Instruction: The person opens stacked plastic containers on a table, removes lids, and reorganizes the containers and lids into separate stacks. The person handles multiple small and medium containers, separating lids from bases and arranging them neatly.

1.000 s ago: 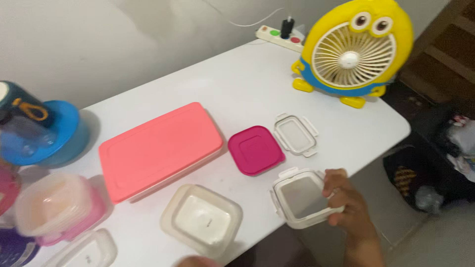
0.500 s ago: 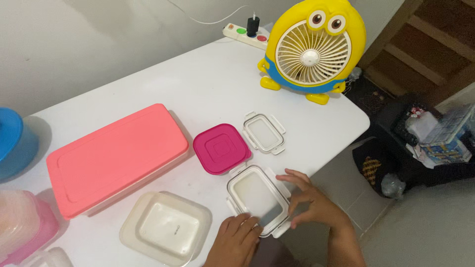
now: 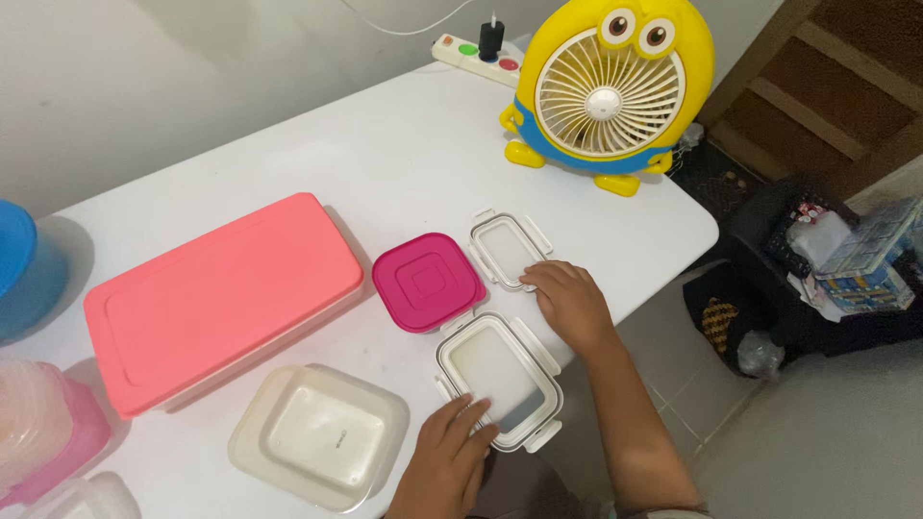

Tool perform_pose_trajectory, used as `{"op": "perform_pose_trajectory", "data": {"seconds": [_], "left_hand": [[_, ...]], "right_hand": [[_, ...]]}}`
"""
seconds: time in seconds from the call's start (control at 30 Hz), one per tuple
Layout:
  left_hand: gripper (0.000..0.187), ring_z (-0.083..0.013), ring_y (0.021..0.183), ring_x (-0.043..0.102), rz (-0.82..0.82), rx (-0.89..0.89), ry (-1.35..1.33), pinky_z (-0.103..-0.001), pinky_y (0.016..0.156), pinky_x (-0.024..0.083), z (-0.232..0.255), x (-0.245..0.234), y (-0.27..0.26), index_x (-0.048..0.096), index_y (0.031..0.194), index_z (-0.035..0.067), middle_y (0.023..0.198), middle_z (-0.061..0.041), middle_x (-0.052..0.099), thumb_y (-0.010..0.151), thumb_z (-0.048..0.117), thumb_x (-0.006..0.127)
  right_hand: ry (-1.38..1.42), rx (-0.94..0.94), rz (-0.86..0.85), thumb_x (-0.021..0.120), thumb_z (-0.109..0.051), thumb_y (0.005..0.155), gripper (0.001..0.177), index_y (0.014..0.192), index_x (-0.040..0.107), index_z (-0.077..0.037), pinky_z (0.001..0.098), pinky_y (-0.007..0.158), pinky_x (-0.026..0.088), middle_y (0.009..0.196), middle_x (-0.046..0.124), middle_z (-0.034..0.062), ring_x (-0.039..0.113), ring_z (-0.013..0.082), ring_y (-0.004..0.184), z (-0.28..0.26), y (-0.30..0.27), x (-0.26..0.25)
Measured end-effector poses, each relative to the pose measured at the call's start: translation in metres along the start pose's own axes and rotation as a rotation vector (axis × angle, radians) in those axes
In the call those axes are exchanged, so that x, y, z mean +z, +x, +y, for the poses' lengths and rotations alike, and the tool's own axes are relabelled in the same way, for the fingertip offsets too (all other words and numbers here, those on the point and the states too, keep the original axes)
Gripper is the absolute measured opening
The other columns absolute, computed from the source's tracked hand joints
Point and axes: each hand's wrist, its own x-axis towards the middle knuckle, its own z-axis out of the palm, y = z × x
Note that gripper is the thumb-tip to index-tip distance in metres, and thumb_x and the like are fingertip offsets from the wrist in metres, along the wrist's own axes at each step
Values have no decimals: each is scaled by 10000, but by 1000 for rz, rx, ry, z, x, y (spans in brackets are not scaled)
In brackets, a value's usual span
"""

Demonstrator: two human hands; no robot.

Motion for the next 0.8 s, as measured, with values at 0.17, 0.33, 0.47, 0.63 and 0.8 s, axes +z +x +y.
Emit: {"op": "perform_pose_trajectory", "data": {"seconds": [0.17, 0.33, 0.47, 0.63, 0.8], "left_hand": [[354, -364, 1360, 491, 28, -49, 21, -488, 1092, 427, 6, -2, 1, 695, 1160, 51, 1405, -114, 593, 808, 35, 735], [369, -361, 1347, 495, 64, -55, 4, -482, 1082, 427, 7, -4, 1, 697, 1180, 56, 1407, -118, 579, 814, 24, 722], [340, -373, 1294, 500, 84, -97, -28, -480, 1055, 427, 9, -6, 0, 686, 1167, 50, 1383, -135, 574, 831, 41, 737], [333, -384, 1222, 509, 158, -145, -32, -478, 1011, 434, 12, -9, 2, 680, 1123, 62, 1313, -129, 586, 800, 58, 763], [326, -375, 1189, 521, 171, -153, -56, -476, 984, 446, 14, -13, 4, 666, 1101, 55, 1259, -122, 595, 791, 57, 768]], "right_hand": [[68, 67, 113, 643, 16, 871, 222, 1054, 709, -91, 403, 918, 538, 1110, 734, 57, 662, 280, 1095, 2, -17, -4], [82, 150, 223, 612, -5, 958, 170, 1064, 695, -110, 382, 932, 566, 1096, 726, 72, 696, 250, 1063, 3, -45, -12], [159, 61, 280, 571, 4, 962, 223, 1086, 668, -153, 382, 949, 567, 1059, 735, 29, 703, 209, 1060, -10, -82, -27], [103, -57, 148, 601, -1, 870, 326, 1091, 703, -218, 390, 915, 530, 1095, 735, -10, 688, 178, 1068, -39, -116, -36], [105, -186, 12, 715, -106, 846, 300, 1108, 718, -251, 360, 858, 473, 1123, 717, -62, 678, 148, 1061, -56, -127, -39]]}}
